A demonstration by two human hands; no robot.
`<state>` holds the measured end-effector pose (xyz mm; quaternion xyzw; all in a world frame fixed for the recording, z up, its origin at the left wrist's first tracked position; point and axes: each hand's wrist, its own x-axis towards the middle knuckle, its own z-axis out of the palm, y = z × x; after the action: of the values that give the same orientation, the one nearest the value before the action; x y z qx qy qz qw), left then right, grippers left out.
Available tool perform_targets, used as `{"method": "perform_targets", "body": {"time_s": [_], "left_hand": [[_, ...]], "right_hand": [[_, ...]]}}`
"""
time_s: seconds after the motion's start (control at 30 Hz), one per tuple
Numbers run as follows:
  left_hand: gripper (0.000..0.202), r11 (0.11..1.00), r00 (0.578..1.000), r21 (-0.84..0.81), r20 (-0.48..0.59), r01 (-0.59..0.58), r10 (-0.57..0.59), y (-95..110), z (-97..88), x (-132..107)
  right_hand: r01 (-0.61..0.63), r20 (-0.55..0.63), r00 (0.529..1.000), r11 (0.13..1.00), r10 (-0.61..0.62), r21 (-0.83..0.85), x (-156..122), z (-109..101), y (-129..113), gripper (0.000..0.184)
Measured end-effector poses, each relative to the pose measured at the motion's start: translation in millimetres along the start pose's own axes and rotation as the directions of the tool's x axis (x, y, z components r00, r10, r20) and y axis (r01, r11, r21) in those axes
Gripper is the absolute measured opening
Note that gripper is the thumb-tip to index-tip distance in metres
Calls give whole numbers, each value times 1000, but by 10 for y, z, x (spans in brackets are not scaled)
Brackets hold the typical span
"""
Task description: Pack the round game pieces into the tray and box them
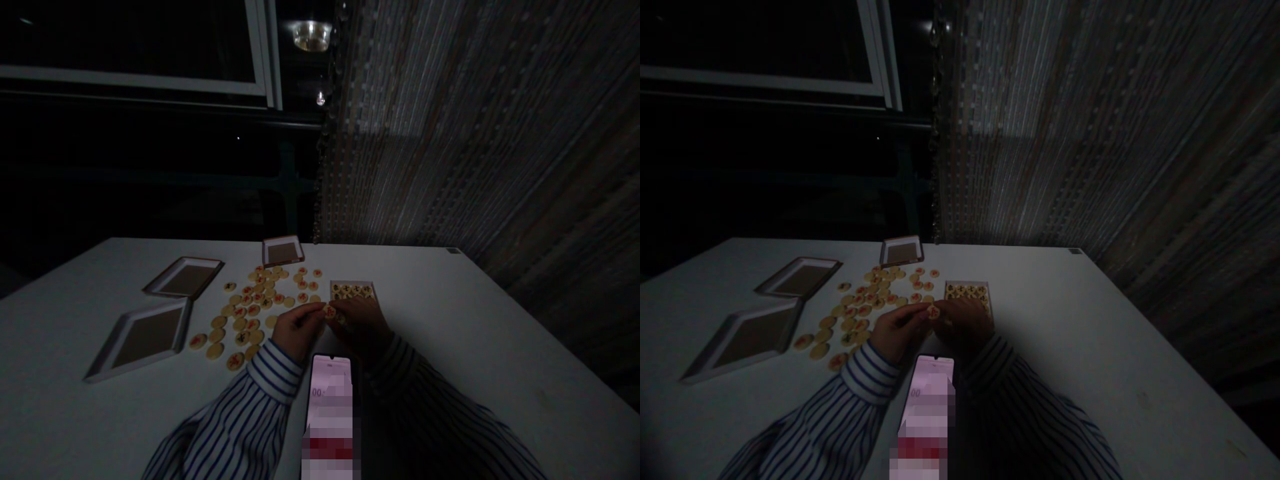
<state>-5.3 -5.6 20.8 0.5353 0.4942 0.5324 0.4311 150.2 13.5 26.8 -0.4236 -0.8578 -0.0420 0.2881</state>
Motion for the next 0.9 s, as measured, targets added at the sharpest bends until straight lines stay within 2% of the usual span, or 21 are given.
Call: {"method": "perform_targets", "body": {"time_s": [0.27,0.47,0.63,0.9], "left_hand": [[26,993,999,115,-20,-23,26,0,-28,6],[26,981,996,191,-66,-43,57,-23,-32,5],[27,981,998,191,-57,-28,40,-8,-40,7],[26,984,997,173,-65,-31,43,-18,-36,11]], "right_hand": [[-25,-64,998,999,23,-32,-13,-17,117,26],[-142,-85,987,989,139,-33,-37,-34,273,26],[-134,-16,991,991,134,-7,-56,-20,357,23],[-102,73,992,995,101,11,-44,21,357,22]]}}
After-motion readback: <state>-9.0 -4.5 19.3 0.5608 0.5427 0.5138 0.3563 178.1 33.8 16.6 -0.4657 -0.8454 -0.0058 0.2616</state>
